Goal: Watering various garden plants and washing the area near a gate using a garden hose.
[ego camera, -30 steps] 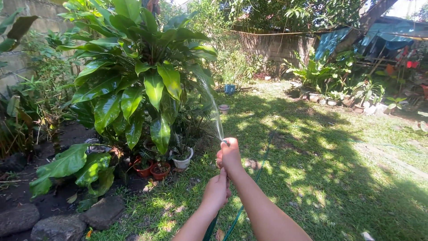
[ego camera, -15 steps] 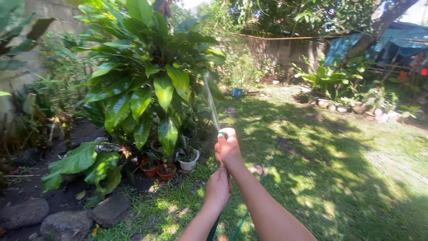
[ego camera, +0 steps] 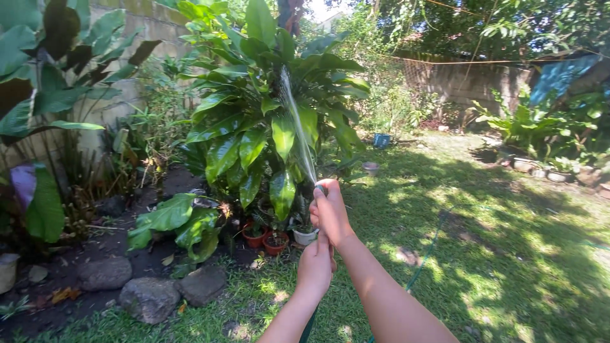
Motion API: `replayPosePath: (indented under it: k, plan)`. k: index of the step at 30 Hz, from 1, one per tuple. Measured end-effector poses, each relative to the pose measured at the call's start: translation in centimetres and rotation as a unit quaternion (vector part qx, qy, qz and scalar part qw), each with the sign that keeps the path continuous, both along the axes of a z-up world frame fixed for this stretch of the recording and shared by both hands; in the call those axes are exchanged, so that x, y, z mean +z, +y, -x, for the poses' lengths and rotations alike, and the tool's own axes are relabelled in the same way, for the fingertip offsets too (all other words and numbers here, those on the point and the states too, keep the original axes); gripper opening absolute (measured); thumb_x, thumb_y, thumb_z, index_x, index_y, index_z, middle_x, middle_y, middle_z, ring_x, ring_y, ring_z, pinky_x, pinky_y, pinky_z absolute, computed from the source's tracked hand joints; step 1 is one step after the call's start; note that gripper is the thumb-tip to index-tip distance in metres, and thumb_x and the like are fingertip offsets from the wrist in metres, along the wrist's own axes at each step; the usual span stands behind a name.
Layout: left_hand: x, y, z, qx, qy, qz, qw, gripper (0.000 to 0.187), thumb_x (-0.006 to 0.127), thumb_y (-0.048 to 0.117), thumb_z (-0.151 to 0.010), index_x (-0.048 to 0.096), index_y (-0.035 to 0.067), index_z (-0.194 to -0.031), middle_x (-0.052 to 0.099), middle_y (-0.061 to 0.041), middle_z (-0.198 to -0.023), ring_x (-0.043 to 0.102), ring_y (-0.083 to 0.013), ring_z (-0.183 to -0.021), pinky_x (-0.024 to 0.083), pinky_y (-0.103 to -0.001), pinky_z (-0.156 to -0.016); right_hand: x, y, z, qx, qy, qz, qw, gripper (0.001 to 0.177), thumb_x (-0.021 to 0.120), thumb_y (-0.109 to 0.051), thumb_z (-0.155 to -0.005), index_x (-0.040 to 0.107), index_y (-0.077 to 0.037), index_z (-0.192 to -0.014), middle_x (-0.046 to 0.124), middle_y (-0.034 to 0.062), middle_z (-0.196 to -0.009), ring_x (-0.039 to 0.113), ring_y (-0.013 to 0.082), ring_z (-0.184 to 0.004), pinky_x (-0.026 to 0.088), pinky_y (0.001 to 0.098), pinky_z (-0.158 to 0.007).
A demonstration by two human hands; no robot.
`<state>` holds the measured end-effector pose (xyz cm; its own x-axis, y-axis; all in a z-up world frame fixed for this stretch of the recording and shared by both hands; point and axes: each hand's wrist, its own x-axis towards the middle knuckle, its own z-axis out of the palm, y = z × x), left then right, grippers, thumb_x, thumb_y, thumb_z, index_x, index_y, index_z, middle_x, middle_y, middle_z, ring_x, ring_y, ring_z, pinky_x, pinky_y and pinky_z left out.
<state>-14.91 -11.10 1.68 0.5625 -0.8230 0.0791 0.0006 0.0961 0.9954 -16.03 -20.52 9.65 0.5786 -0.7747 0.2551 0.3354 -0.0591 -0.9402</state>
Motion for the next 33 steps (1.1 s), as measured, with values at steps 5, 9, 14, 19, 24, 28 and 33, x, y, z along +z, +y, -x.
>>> replayPosePath:
  k: [5, 9, 14, 19, 24, 28, 33]
  plan:
    - [-1.8, 0.6, -1.8, 0.009, 0.024, 0.004, 1.000, 0.062, 0.037, 0.057, -0.103, 0.058, 0.008, -0.072, 0.053, -0.003, -0.054, 0.052, -0.0145, -0.046, 0.038, -0.033, -0.046, -2.4, -0.2, -2.4, -0.001, 0.012, 0.008, 1.000, 0.015, 0.048, -0.019, -0.103, 0.043, -0.019, -0.118, 0.043, 0.0043, -0.061, 0.037, 0.0118, -0.041, 0.029, 0.0286, -0.036]
    - [-4.3, 1.0, -2.7, -0.012, 0.088, 0.005, 0.996, 0.061, 0.042, 0.057, -0.105, 0.052, 0.007, -0.070, 0.045, 0.000, -0.056, 0.044, -0.0124, -0.045, 0.033, -0.031, -0.043, -5.0, 0.2, -3.4, -0.014, 0.030, -0.003, 0.999, 0.015, 0.049, -0.020, -0.104, 0.041, -0.016, -0.116, 0.044, 0.0044, -0.056, 0.038, 0.0140, -0.036, 0.028, 0.0321, -0.033]
    - [-10.4, -0.7, -3.9, -0.048, 0.178, 0.041, 0.982, 0.058, 0.045, 0.056, -0.104, 0.051, 0.010, -0.070, 0.041, 0.001, -0.056, 0.038, -0.0122, -0.042, 0.027, -0.031, -0.040, -7.6, 1.3, -3.5, -0.042, 0.065, -0.029, 0.997, 0.013, 0.048, -0.021, -0.104, 0.043, -0.016, -0.116, 0.044, 0.0042, -0.056, 0.038, 0.0135, -0.037, 0.029, 0.0325, -0.033]
    - [-10.7, 0.9, -3.7, -0.053, 0.232, -0.012, 0.971, 0.057, 0.047, 0.058, -0.102, 0.046, 0.010, -0.071, 0.040, 0.000, -0.056, 0.037, -0.0135, -0.039, 0.022, -0.032, -0.036, -9.9, 1.8, -3.4, -0.057, 0.104, -0.074, 0.990, 0.013, 0.047, -0.021, -0.103, 0.043, -0.017, -0.115, 0.044, 0.0053, -0.055, 0.037, 0.0149, -0.036, 0.028, 0.0341, -0.033]
    - [-10.1, 3.8, -4.0, -0.084, 0.218, -0.120, 0.965, 0.056, 0.042, 0.066, -0.100, 0.050, 0.014, -0.080, 0.040, 0.000, -0.055, 0.032, -0.0117, -0.039, 0.021, -0.032, -0.036, -12.1, 2.7, -3.8, -0.070, 0.089, -0.152, 0.982, 0.014, 0.048, -0.024, -0.104, 0.042, -0.019, -0.116, 0.043, 0.0050, -0.060, 0.033, 0.0128, -0.038, 0.024, 0.0324, -0.034]
    - [-10.4, 5.2, -5.1, -0.076, 0.212, -0.162, 0.961, 0.059, 0.041, 0.069, -0.101, 0.049, 0.014, -0.081, 0.042, -0.001, -0.055, 0.032, -0.0135, -0.037, 0.025, -0.033, -0.036, -14.2, 2.4, -5.3, -0.074, 0.116, -0.176, 0.975, 0.015, 0.048, -0.021, -0.103, 0.041, -0.021, -0.116, 0.046, 0.0067, -0.063, 0.034, 0.0160, -0.038, 0.023, 0.0336, -0.034]
    - [-14.1, 5.4, -7.1, 0.007, 0.120, -0.118, 0.986, 0.064, 0.042, 0.065, -0.102, 0.057, 0.008, -0.077, 0.052, -0.007, -0.054, 0.045, -0.0189, -0.038, 0.033, -0.037, -0.039, -15.3, 4.2, -7.8, -0.043, 0.096, -0.160, 0.981, 0.014, 0.048, -0.022, -0.103, 0.042, -0.018, -0.114, 0.046, 0.0073, -0.063, 0.038, 0.0148, -0.042, 0.028, 0.0312, -0.035]
